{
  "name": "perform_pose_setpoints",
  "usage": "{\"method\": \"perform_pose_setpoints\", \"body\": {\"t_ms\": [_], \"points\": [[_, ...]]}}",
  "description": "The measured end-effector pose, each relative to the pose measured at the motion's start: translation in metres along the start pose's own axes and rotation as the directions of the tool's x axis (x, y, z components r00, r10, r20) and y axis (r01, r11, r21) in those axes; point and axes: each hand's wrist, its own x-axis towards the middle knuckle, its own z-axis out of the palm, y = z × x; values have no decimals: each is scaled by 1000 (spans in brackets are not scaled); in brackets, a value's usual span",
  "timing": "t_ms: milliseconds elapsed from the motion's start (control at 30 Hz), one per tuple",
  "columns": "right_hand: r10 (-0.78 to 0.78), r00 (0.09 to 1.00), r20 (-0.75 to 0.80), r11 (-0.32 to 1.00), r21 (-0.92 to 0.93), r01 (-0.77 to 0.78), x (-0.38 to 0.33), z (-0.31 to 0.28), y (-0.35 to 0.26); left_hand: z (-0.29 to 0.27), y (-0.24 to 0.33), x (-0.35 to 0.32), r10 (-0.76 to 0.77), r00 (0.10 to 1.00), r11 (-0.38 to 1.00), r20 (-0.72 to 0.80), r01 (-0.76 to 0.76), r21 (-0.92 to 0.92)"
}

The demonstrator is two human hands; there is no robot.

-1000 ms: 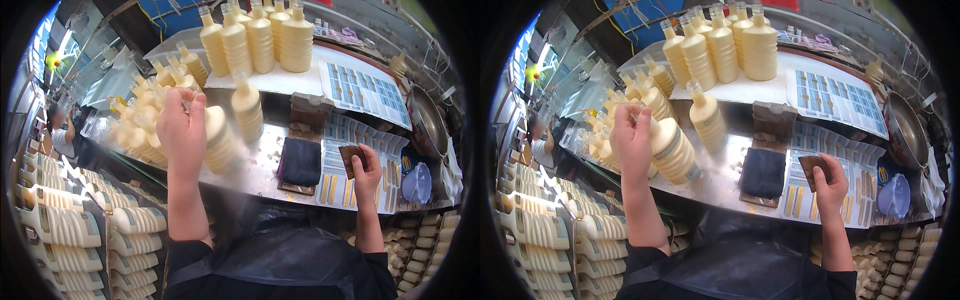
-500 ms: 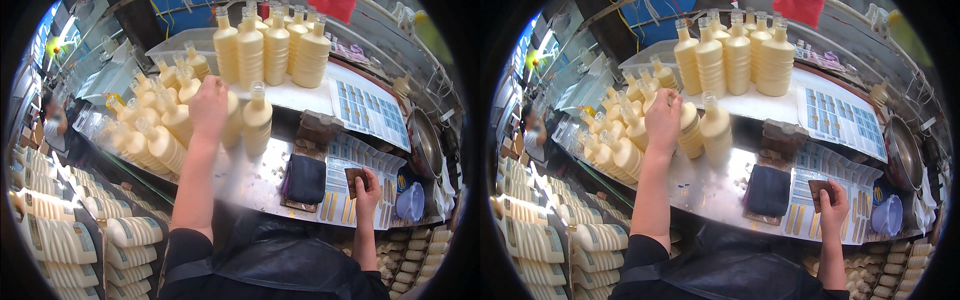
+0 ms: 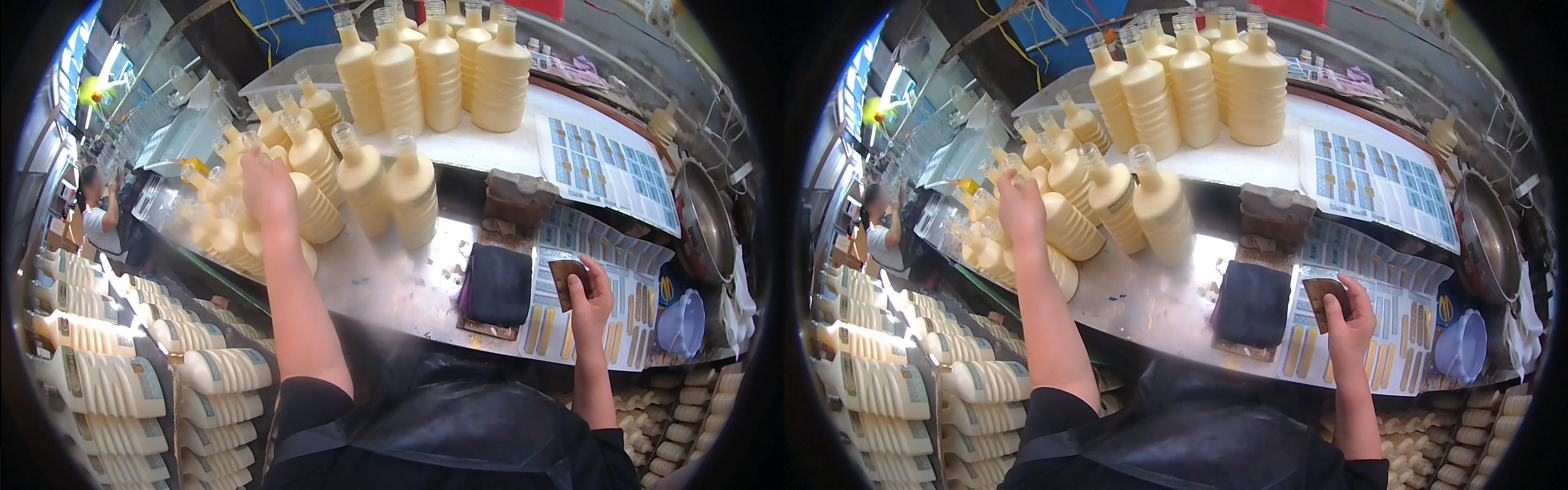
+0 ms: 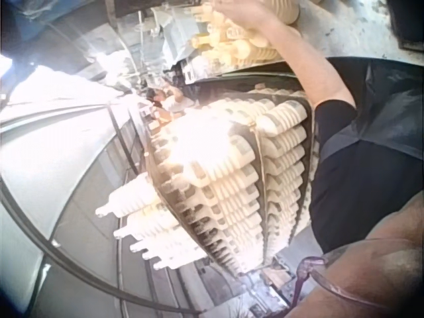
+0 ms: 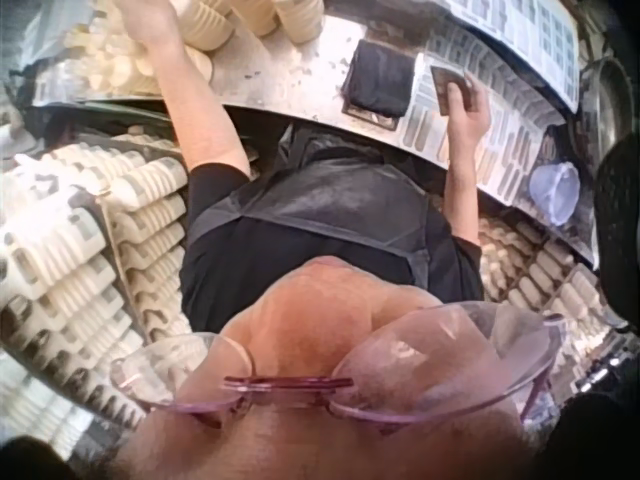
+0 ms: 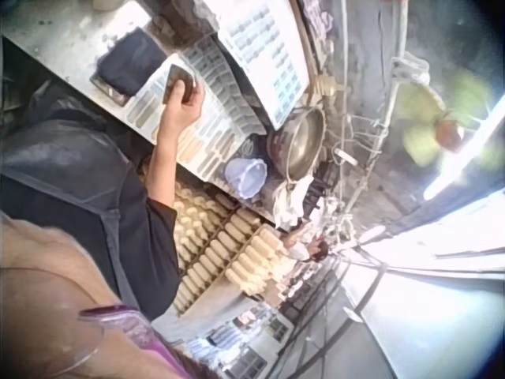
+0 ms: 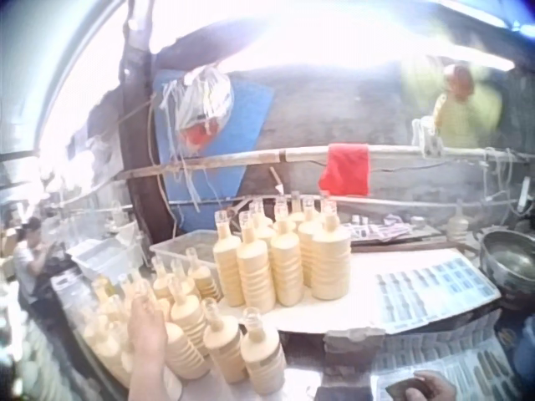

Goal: The person repeatedly picks up cream-colored plastic bottles, applies a rectangular label to the body, and smooths it with a small tool. Finished bottles are placed on a nearby stack.

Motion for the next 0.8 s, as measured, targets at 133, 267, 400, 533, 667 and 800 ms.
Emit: {"method": "perform_pose_setpoints", "body": {"t_ms": [133, 267, 400, 533, 667, 800], "points": [[88, 996, 30, 989, 115, -91, -4, -2, -6, -14, -4, -29, 129, 990, 990, 59, -132, 47], [150, 984, 92, 960, 227, -167, -4, -10, -12, -39, 23, -59, 199, 980, 972, 1, -197, 127], [245, 953, 176, 893, 343, -293, -8, -20, -17, -72, 56, -78, 204, 979, 974, 12, -204, 99], [269, 915, 300, 881, 306, -360, -10, -20, -26, -90, 88, -89, 227, 960, 952, 163, -183, -247], [302, 873, 383, 941, 29, -338, -5, 1, -63, -76, 127, -105, 302, 885, 793, 355, -27, -608], [166, 851, 498, 986, -55, -160, 1, 20, -84, -28, 166, -128, 403, 740, 702, 539, 128, -701]]}}
